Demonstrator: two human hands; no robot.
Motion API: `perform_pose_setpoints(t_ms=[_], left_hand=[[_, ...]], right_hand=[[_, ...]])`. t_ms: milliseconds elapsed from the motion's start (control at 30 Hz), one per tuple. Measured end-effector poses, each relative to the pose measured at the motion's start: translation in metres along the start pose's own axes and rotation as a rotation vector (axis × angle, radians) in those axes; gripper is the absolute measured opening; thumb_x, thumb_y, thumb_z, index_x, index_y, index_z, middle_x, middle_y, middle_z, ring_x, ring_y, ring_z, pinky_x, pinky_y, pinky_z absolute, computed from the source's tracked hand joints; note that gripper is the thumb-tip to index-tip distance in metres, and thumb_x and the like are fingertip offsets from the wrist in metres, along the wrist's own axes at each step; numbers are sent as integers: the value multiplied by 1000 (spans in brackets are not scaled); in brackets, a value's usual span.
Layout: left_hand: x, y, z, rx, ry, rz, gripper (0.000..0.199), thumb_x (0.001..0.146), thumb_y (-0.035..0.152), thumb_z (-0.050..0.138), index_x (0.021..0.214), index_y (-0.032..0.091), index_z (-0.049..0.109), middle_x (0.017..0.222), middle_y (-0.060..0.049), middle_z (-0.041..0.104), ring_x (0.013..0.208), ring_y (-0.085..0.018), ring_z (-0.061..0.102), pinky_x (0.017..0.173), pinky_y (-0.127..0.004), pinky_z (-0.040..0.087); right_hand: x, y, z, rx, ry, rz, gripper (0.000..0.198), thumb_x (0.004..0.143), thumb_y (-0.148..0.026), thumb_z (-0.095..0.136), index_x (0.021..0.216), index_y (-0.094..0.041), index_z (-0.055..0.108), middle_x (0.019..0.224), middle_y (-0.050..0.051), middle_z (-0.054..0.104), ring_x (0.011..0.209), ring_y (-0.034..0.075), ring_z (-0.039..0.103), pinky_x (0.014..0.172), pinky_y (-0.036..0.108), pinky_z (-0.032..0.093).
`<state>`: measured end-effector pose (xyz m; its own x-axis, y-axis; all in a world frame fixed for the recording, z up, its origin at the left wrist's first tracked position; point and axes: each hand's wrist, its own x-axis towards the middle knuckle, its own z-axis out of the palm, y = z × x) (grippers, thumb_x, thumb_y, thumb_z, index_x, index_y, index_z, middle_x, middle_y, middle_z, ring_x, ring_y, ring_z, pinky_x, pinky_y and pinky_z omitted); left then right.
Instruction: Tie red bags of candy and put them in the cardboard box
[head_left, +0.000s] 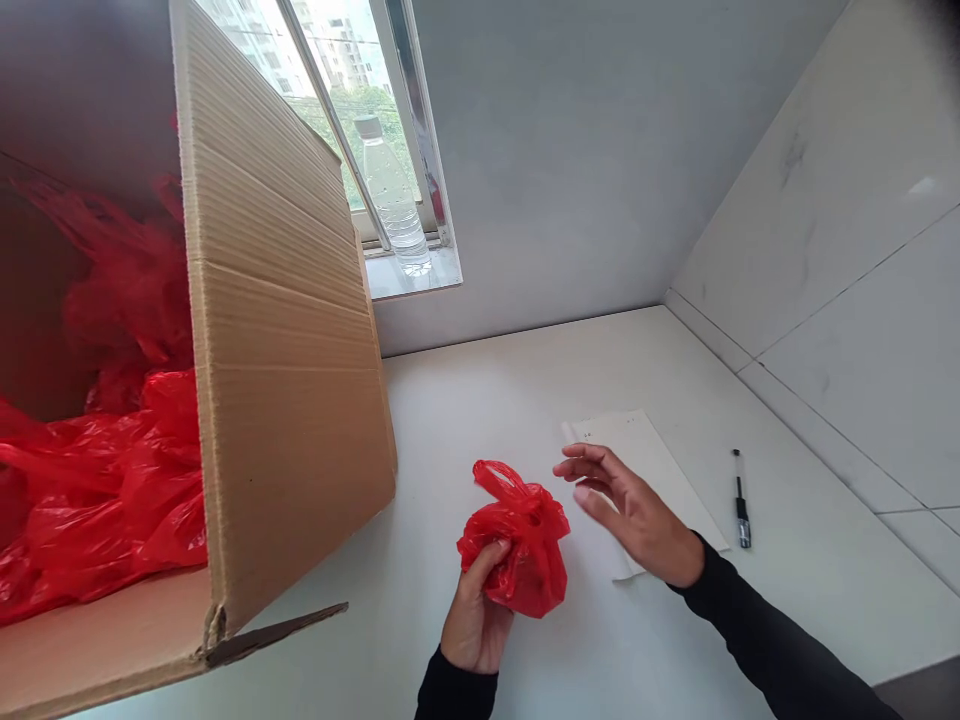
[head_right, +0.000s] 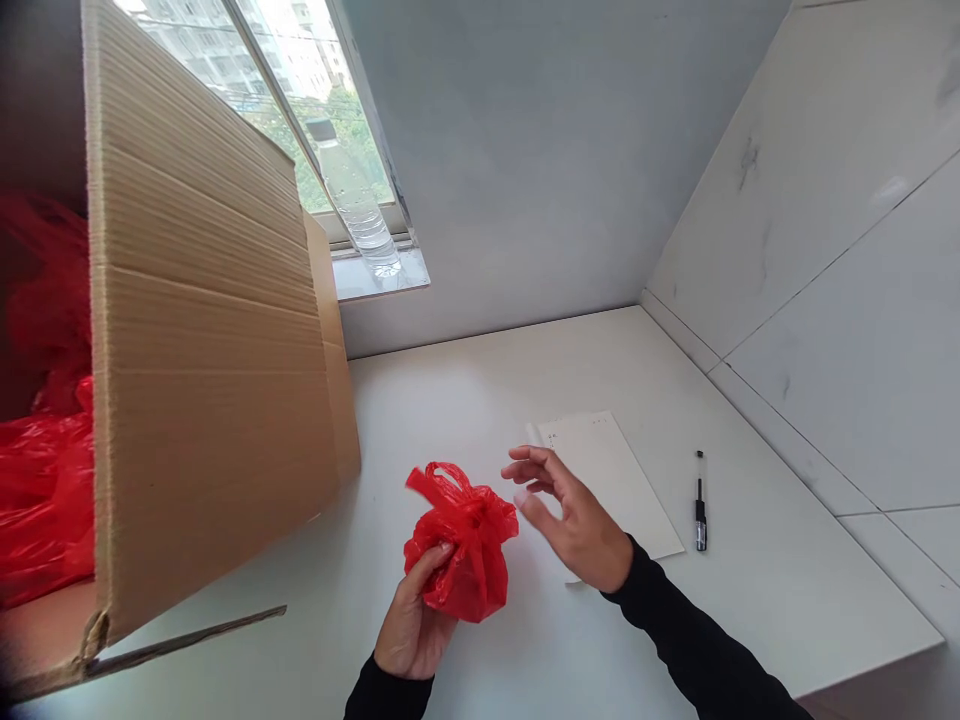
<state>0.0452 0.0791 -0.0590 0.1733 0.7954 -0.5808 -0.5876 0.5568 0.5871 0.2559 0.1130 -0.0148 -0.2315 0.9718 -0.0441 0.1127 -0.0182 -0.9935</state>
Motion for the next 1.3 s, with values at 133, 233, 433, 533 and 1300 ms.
perform_pose_setpoints(t_ms=[133, 233, 433, 533, 1300], left_hand=[[-1, 1, 2, 11, -37, -9, 36, 81, 37, 74, 111, 17, 72, 107, -11, 73, 99, -25, 69, 85, -33, 55], [-3, 8, -6, 50, -38, 8, 40, 85, 39, 71, 117, 16, 68, 115, -14, 71, 108, -28, 67, 88, -35, 54], [-13, 18, -18, 650, 65, 549, 54, 93, 38, 61, 144, 37, 43, 153, -6, 42, 145, -26, 33, 117, -49, 29], [-13, 9, -8, 1100, -10, 735, 36, 98, 33, 51, 134, 34, 54, 149, -6, 44, 141, -25, 35, 116, -48, 32], [-11, 10, -8, 1548, -120, 1049, 18, 88, 23, 64, 105, 28, 64, 111, -4, 67, 115, -28, 56, 114, -54, 30]], right_hand=[[-4, 5, 14, -194, -131, -7, 19, 94, -33, 59, 113, -28, 61, 106, 1, 66, 101, 19, 59, 95, 38, 45], [-4, 5, 13, -139, 14, 39, 11, 96, -36, 56, 98, -27, 62, 93, -1, 65, 89, 18, 58, 86, 36, 47], [-6, 6, 12, -60, 6, 54, 17, 98, -41, 52, 100, -26, 60, 94, 0, 64, 89, 17, 57, 84, 34, 46], [-8, 5, 21, -83, -25, 48, 18, 98, -40, 51, 104, -26, 61, 93, -1, 64, 87, 17, 56, 84, 34, 46], [-17, 15, 13, -620, -21, -16, 18, 95, -37, 55, 107, -27, 63, 101, 5, 64, 98, 25, 57, 93, 50, 44]])
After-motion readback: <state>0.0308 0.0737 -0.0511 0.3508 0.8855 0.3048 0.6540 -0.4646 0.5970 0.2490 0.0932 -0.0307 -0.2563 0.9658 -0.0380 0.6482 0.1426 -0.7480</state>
